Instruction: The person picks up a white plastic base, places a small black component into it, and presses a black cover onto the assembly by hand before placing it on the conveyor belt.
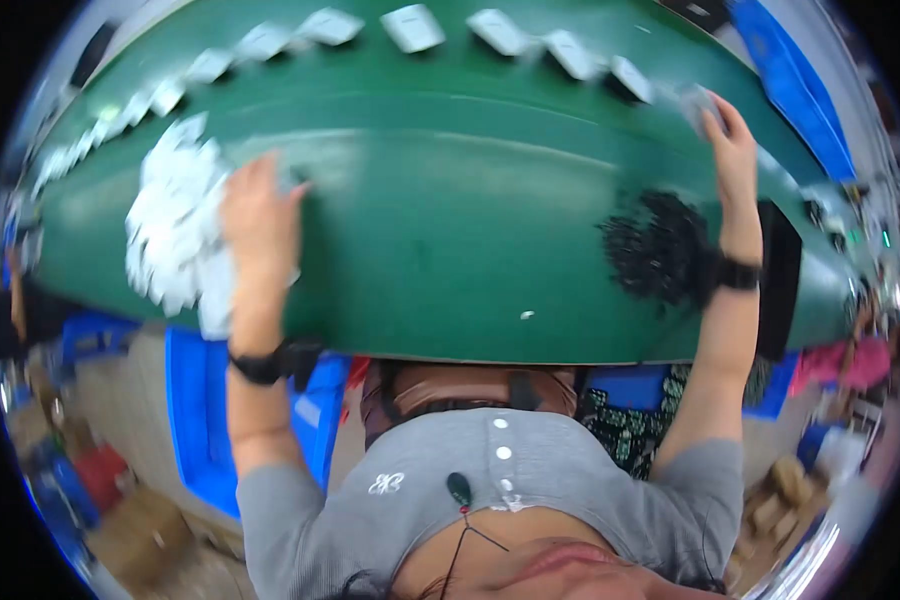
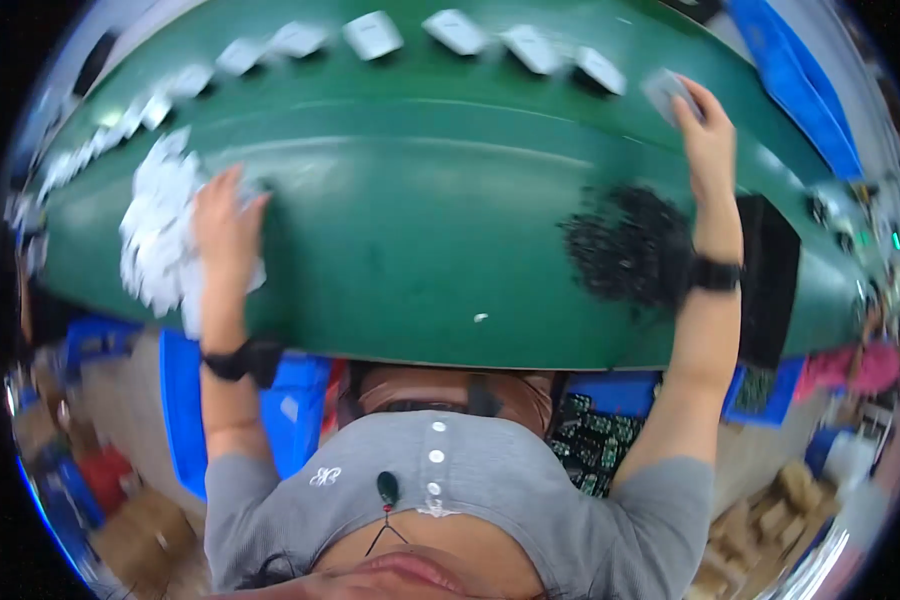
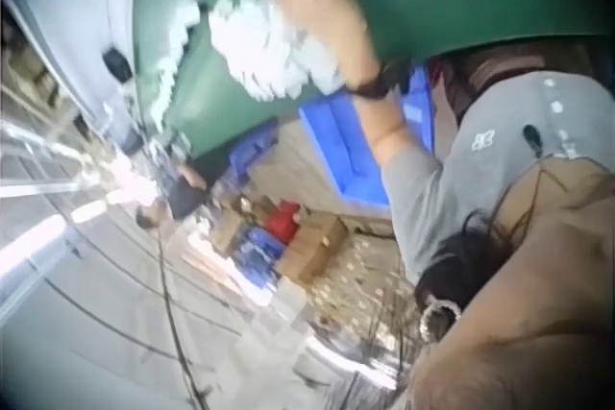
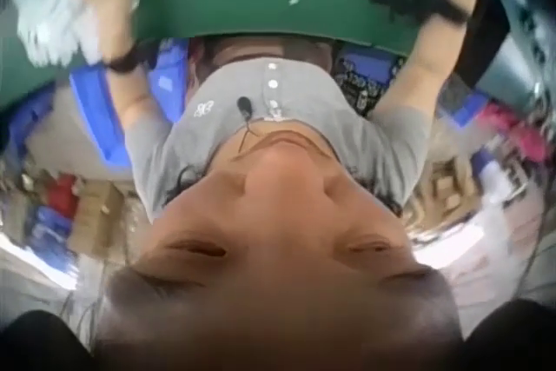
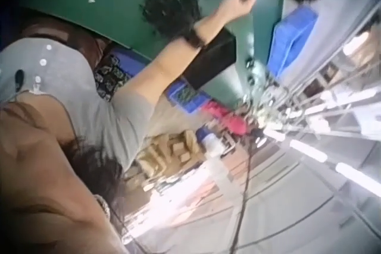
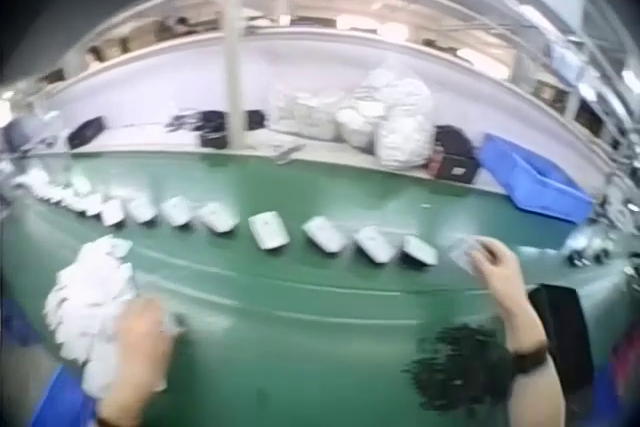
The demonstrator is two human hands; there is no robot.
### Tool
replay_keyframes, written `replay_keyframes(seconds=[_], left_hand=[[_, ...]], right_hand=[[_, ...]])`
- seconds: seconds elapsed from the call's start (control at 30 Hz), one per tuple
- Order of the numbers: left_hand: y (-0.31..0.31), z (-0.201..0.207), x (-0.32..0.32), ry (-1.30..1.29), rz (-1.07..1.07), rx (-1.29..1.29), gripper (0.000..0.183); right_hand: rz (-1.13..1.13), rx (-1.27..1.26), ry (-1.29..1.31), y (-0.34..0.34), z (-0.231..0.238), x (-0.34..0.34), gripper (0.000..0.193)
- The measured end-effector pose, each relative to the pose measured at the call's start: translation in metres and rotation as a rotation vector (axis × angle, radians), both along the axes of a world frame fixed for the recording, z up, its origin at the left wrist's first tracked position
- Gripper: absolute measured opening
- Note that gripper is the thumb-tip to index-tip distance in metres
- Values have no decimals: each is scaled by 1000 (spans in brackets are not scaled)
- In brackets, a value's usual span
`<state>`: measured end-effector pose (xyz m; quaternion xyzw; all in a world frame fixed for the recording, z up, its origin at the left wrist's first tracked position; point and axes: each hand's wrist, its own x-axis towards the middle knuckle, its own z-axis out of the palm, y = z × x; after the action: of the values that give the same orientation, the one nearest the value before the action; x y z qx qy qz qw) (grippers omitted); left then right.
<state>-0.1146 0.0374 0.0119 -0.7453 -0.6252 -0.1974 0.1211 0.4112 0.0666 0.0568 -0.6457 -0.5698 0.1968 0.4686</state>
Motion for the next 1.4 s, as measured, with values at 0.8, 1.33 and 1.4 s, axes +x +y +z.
replay_keyframes(seconds=[0.8, 1.33, 1.4], left_hand=[[10, 50, -5, 43, -55, -300, 24], [-83, -8, 137, -1368, -466, -646, 17], [-87, -1, 146, -1361, -459, -633, 16]], right_hand=[[265, -24, -658, -28, -2, -40, 12], [195, 17, -395, -94, -29, -122, 8], [267, -14, -181, -107, -20, -149, 8]])
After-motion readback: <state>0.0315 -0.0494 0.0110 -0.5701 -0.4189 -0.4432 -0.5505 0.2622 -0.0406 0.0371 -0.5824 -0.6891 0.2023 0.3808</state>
